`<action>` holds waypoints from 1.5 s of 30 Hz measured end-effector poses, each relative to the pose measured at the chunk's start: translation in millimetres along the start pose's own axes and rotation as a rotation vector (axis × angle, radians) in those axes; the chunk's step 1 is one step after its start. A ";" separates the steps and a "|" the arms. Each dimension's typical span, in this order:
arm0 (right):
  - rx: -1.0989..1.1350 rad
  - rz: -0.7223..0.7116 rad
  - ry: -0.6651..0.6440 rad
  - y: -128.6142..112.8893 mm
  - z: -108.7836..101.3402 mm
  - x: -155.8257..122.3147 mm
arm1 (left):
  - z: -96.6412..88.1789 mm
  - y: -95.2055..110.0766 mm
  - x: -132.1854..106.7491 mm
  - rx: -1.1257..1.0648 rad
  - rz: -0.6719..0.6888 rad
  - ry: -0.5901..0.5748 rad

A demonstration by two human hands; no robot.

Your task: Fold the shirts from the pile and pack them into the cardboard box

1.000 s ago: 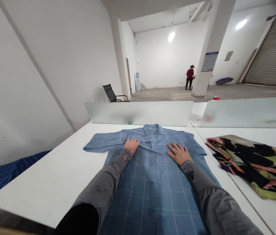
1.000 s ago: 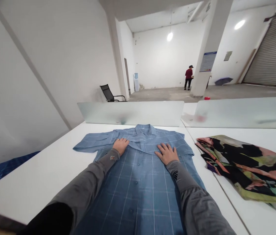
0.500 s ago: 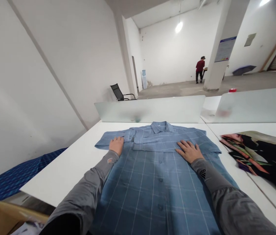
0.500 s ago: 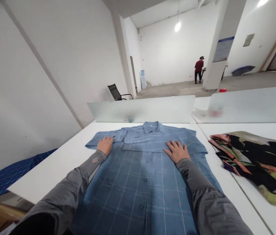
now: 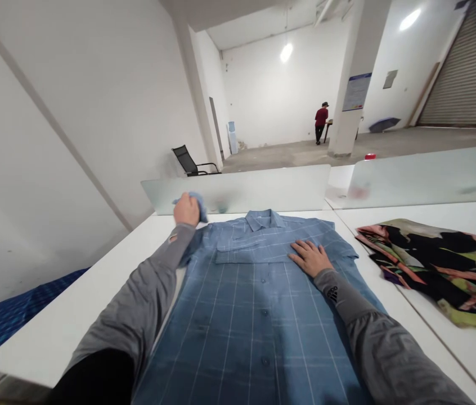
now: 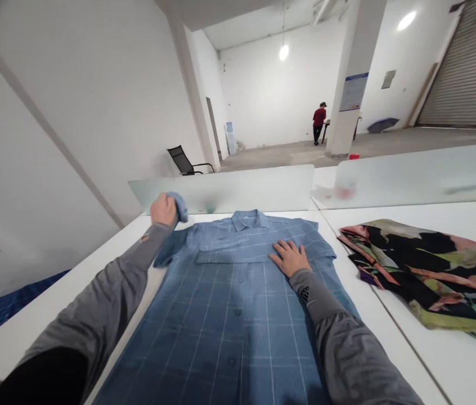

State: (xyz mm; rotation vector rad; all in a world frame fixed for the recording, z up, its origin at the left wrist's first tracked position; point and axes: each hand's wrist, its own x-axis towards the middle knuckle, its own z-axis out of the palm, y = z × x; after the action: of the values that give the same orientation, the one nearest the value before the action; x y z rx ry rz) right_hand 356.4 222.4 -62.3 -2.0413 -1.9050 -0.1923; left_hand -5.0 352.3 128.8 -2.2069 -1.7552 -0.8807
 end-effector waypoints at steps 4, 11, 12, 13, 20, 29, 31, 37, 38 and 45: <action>0.330 0.093 0.099 16.3 -2.2 6.0 | 1.6 87.7 3.3 -0.155 0.188 0.001; 0.750 0.376 0.322 30.2 -10.1 8.4 | 39.8 61.6 -60.5 -0.432 0.344 -0.032; 0.766 0.360 0.318 30.1 -8.8 8.8 | 46.6 43.0 -65.3 -0.359 0.280 -0.028; 0.767 0.323 0.304 29.7 -7.4 9.1 | 54.1 24.9 -69.8 -0.275 0.236 -0.051; 0.550 0.247 0.276 24.4 -9.0 7.2 | 119.5 -34.0 -120.0 0.053 0.148 -0.394; 0.408 0.264 0.352 23.8 -14.2 9.1 | 126.3 -35.9 -124.2 0.077 0.132 -0.523; 0.347 0.291 0.470 25.5 -22.1 5.8 | 125.7 -36.4 -124.1 0.075 0.134 -0.522; -0.130 0.324 0.552 33.7 -49.7 -11.4 | 122.1 -39.0 -123.8 0.035 0.136 -0.539; -0.195 0.330 0.522 35.0 -51.4 -12.9 | 120.4 -40.6 -123.2 0.028 0.135 -0.551; -0.211 0.125 0.295 31.8 -41.8 -5.5 | 96.0 -49.8 -116.6 -0.053 0.329 -0.515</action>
State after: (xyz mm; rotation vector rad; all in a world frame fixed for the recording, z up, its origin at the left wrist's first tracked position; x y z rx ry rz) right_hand 392.7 201.8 -30.0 -2.1173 -1.6310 -0.6494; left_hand -34.3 317.3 -23.5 -2.8306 -1.4740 -0.3042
